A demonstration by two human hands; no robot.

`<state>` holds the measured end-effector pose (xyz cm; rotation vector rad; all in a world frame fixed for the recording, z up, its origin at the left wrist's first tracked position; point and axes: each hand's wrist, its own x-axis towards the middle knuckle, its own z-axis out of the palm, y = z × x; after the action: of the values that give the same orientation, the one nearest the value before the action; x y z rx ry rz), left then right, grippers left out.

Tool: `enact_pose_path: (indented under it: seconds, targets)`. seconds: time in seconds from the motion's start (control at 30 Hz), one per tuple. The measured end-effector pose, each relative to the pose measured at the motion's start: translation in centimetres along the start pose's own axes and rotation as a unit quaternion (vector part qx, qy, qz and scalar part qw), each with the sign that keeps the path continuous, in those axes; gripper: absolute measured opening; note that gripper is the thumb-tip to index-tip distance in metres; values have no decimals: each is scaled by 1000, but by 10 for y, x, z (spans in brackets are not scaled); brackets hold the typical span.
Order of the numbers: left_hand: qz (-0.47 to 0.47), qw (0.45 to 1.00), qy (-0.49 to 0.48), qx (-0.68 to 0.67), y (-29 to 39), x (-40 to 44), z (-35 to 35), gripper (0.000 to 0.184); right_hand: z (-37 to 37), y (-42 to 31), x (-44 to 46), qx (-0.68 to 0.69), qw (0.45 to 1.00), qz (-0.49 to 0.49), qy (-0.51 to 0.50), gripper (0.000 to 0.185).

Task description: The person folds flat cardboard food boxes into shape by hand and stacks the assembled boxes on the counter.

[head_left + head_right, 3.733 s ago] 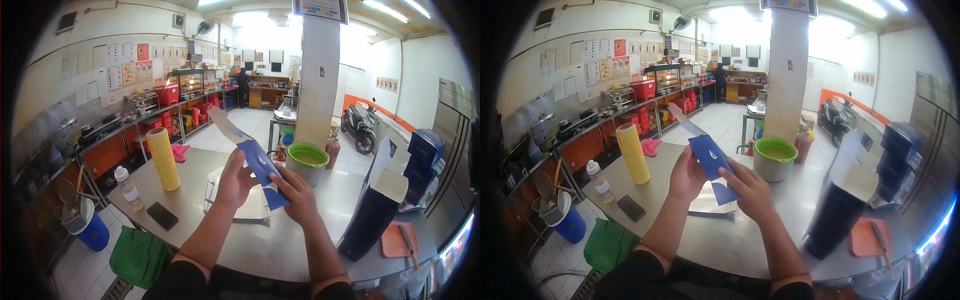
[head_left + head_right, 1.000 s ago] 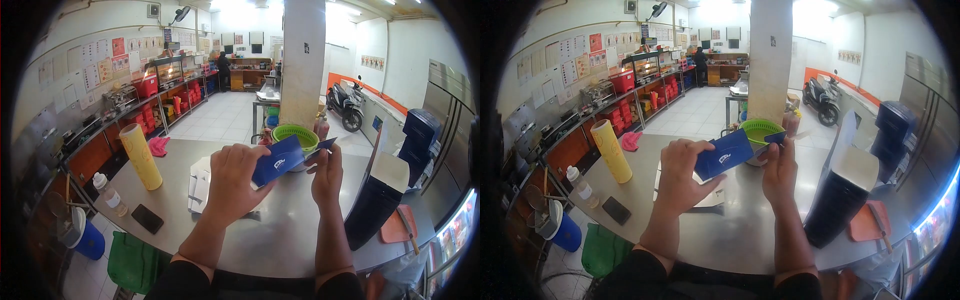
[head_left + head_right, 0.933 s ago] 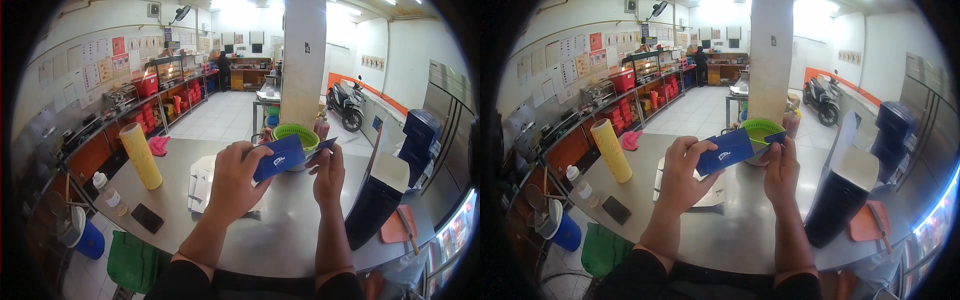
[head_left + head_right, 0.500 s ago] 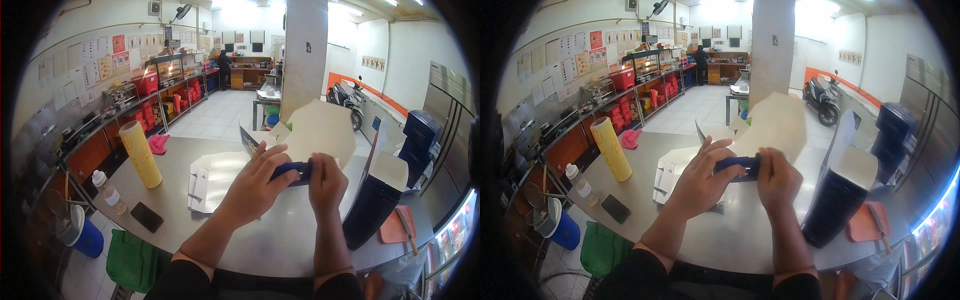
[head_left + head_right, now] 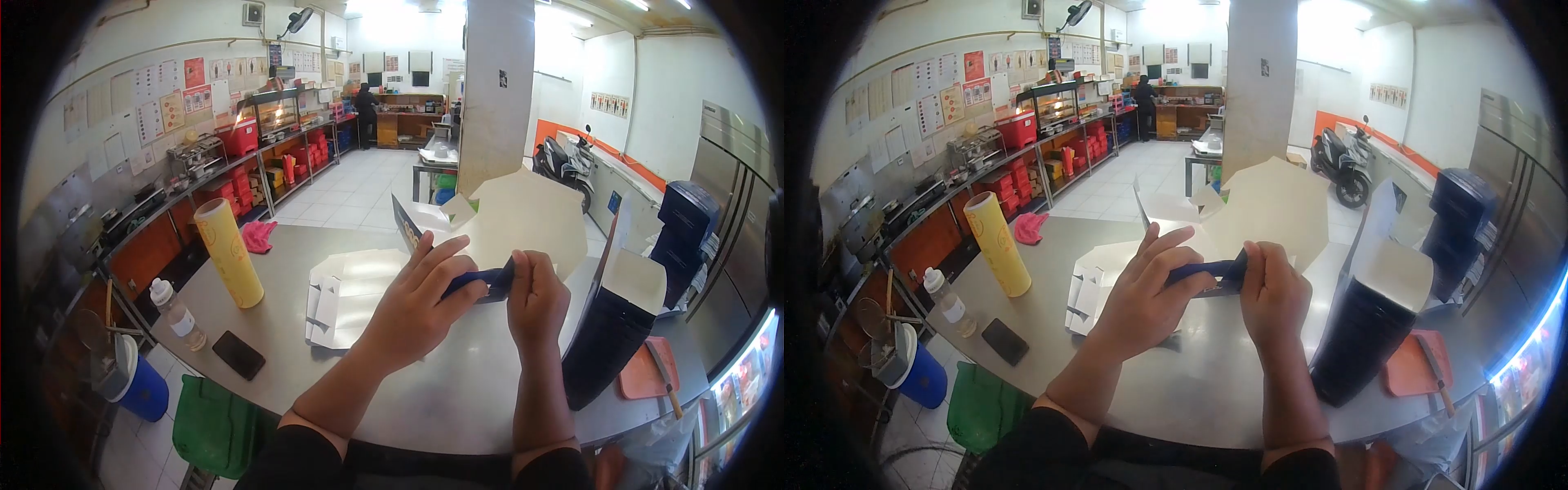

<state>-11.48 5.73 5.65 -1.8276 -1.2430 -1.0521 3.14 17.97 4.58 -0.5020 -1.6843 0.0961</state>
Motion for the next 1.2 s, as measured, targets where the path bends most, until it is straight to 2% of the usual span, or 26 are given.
enact_pose_path:
  seconds: [0.53,0.73,0.83,0.87,0.93,0.97,1.0,1.03,1.07,1.1,1.13,1.2]
  targets:
    - [21,999,2,-32,-4,-2,4,17,-6,-8,-2,-28,998,-53,-8,10]
    - [1,998,-24,-61,3,-3,9,18,3,-2,-11,-49,995,-85,-27,7]
    - [-2,998,-42,-54,-8,-5,7,24,-1,-3,-8,-17,995,-87,-34,9]
    - [-6,999,-19,-43,-9,-5,7,28,-5,-3,-6,0,996,-81,-39,10]
    - [-17,999,33,-17,-9,-5,8,38,-12,-6,-4,106,994,13,-40,20]
    - [-31,996,81,-28,-15,-14,15,69,-14,-7,-5,158,985,60,-42,26]
    - [-87,978,166,-95,-6,-8,15,98,-14,-4,-4,220,972,75,-41,32]
    - [-146,926,251,-243,-9,-10,25,106,-14,1,-3,281,955,89,-40,39]
    - [-198,841,327,-383,-13,-13,33,115,-13,4,-2,340,934,103,-40,46]
    - [-301,762,321,-475,-11,-7,23,125,-10,2,-2,356,926,117,-47,56]
    - [-290,681,324,-590,-23,-5,23,119,-9,3,-2,355,927,104,-64,56]
    - [-299,519,294,-745,-33,-16,19,75,-6,4,-4,353,927,84,-95,56]
